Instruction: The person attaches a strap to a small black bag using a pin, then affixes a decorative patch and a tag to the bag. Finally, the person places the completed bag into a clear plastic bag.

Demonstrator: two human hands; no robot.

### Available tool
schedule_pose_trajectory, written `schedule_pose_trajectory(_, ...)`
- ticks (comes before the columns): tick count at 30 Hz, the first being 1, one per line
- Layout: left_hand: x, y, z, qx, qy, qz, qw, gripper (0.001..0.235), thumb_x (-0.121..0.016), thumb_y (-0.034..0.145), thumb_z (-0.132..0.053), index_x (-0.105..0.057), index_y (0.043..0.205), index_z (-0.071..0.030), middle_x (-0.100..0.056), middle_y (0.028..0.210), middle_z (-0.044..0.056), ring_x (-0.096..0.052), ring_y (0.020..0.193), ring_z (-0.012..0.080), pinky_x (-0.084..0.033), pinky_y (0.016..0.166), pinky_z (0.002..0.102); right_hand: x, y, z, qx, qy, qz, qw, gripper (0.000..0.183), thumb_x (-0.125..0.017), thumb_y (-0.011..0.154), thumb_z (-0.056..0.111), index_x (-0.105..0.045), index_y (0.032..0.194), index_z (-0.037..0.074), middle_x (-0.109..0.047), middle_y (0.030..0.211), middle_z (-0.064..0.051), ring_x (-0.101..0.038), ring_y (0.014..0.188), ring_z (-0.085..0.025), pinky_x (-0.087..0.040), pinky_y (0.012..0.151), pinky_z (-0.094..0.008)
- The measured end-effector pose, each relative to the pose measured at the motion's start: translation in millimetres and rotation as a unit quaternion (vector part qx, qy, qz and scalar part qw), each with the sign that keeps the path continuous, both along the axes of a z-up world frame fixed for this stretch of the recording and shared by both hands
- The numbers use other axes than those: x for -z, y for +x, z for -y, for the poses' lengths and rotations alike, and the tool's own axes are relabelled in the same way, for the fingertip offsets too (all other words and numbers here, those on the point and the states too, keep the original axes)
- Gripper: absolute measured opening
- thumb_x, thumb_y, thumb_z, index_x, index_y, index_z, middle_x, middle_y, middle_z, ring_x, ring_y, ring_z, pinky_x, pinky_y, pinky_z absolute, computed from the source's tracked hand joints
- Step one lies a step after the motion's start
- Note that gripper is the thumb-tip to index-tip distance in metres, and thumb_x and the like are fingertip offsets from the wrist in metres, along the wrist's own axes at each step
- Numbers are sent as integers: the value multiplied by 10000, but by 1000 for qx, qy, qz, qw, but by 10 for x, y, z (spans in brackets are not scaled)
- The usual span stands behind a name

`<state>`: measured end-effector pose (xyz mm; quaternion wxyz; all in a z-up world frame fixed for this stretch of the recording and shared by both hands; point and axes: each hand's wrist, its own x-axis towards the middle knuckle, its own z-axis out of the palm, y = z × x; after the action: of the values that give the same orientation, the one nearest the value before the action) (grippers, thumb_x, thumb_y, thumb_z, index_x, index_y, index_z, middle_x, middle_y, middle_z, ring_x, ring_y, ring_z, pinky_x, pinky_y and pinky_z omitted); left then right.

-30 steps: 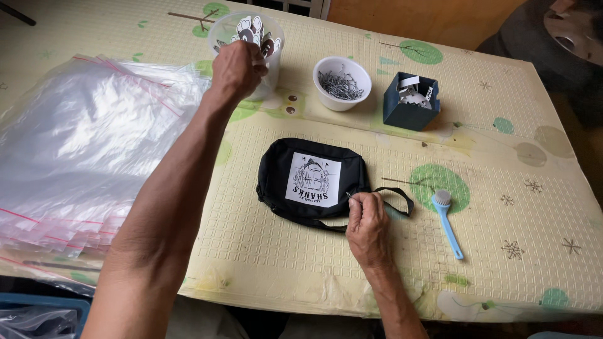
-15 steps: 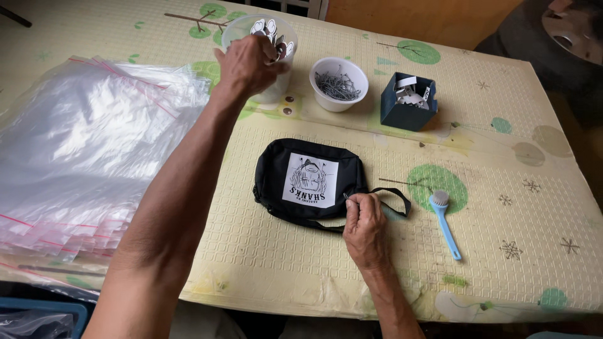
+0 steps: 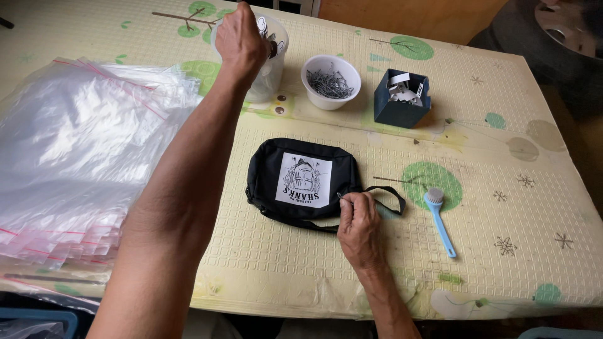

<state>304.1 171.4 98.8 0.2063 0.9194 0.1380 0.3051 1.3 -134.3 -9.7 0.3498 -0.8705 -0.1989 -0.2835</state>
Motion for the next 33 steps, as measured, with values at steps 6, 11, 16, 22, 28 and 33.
schedule_pose_trajectory(6,-24,-51,37,-26,44,20,998,381,-672,675,183,-589,982,-28,-691,741,165,-684,649,376,-508,521,494,-10,15,-6,1,-1,1,1000,125,-502,1049,118,-563,988,27,-570,918,-130,-567,822,-306,-477,739,-443)
schedule_pose_trajectory(11,-67,-163,-39,11,109,77,991,518,-596,616,260,-536,1042,-29,-561,610,105,-561,504,316,-431,415,493,-35,3,-14,0,-1,-1,1000,117,-505,1048,110,-561,987,27,-568,922,-126,-569,826,-299,-482,742,-433)
schedule_pose_trajectory(16,-49,-171,-129,14,51,115,992,251,-583,709,139,-567,807,-91,-565,611,85,-445,500,255,-327,393,468,-36,0,-10,-1,-4,-2,1000,109,-512,1045,104,-561,991,23,-575,931,-128,-575,831,-299,-487,745,-433)
schedule_pose_trajectory(22,-149,-182,-285,24,70,222,972,221,-526,767,97,-604,801,-107,-567,561,75,-543,491,254,-337,377,454,-35,0,-6,-3,-4,-1,1000,106,-509,1046,100,-556,983,28,-566,926,-123,-568,828,-294,-485,736,-429)
schedule_pose_trajectory(28,-455,-625,-266,113,85,372,917,166,-483,914,-11,-602,986,-101,-643,855,114,-553,735,337,-416,657,427,5,13,7,1,-12,-12,1000,102,-524,1039,109,-557,989,27,-574,954,-130,-577,865,-313,-492,763,-446)
schedule_pose_trajectory(33,-600,-1561,123,240,-79,307,917,124,-506,1024,-29,-594,1082,-93,-533,943,108,-500,861,242,-490,630,386,27,27,15,-4,13,7,1000,139,-517,1047,128,-571,972,24,-582,925,-133,-580,824,-310,-484,723,-447)
